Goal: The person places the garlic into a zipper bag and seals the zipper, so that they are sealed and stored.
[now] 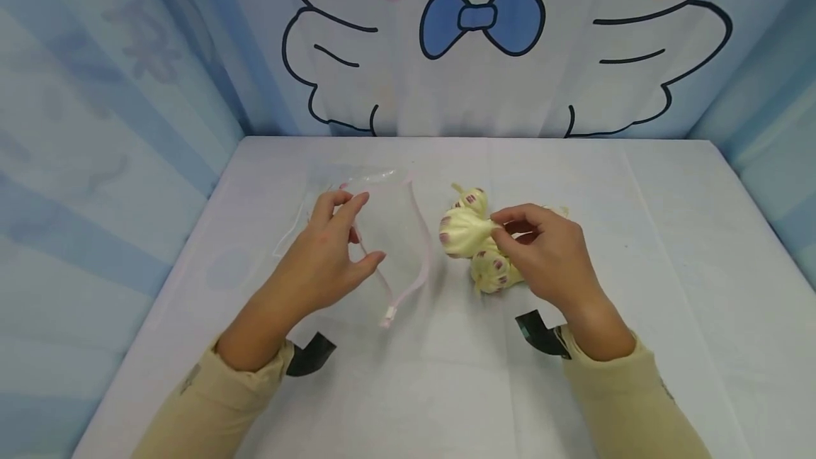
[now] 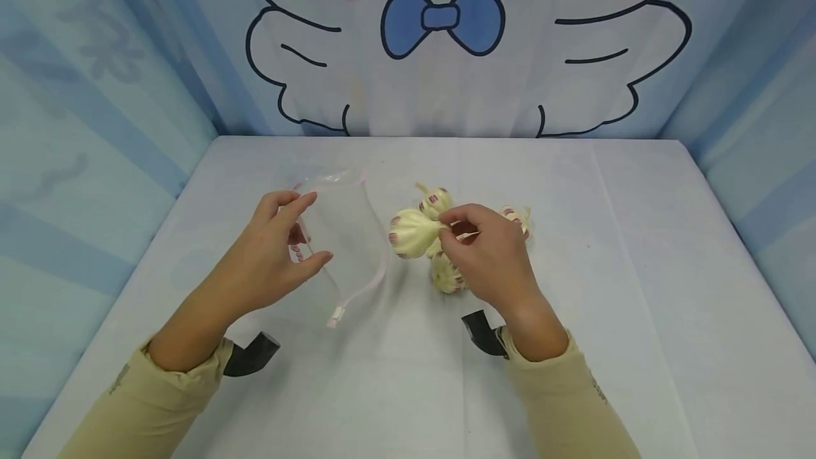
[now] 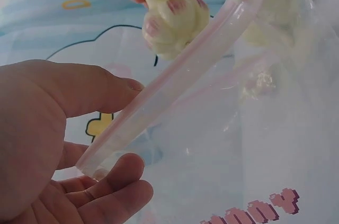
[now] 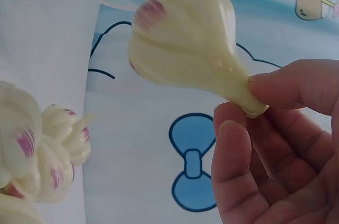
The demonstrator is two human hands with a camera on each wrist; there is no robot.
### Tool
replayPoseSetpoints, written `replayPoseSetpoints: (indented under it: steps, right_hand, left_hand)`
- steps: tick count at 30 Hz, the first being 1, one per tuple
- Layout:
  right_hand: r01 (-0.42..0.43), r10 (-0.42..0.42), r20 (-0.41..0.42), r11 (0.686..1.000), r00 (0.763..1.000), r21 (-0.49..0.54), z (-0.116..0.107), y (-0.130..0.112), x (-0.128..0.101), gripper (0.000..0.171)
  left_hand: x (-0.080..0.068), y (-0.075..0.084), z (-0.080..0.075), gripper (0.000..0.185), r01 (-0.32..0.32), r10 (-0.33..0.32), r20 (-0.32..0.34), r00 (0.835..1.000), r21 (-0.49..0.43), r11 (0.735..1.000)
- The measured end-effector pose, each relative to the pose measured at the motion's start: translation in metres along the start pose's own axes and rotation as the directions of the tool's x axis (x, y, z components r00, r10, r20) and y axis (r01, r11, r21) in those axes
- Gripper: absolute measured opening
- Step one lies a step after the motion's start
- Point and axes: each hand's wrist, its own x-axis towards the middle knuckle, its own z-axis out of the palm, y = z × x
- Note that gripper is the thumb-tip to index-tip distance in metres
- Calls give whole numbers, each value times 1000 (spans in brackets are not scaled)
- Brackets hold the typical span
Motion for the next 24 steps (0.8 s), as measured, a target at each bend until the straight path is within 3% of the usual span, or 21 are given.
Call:
replayPoseSetpoints:
  steps: [15, 24]
  right_hand:
    - [-27, 2, 177, 990, 984, 140, 41, -4, 7, 14]
    - [26, -73, 287, 986, 955, 162, 62, -9, 12, 11]
  left_hand:
    - [-2, 0, -3, 79, -2, 2, -11, 1000, -6, 1000]
    - [0, 2, -3, 81, -26, 26, -28, 999, -8, 1000]
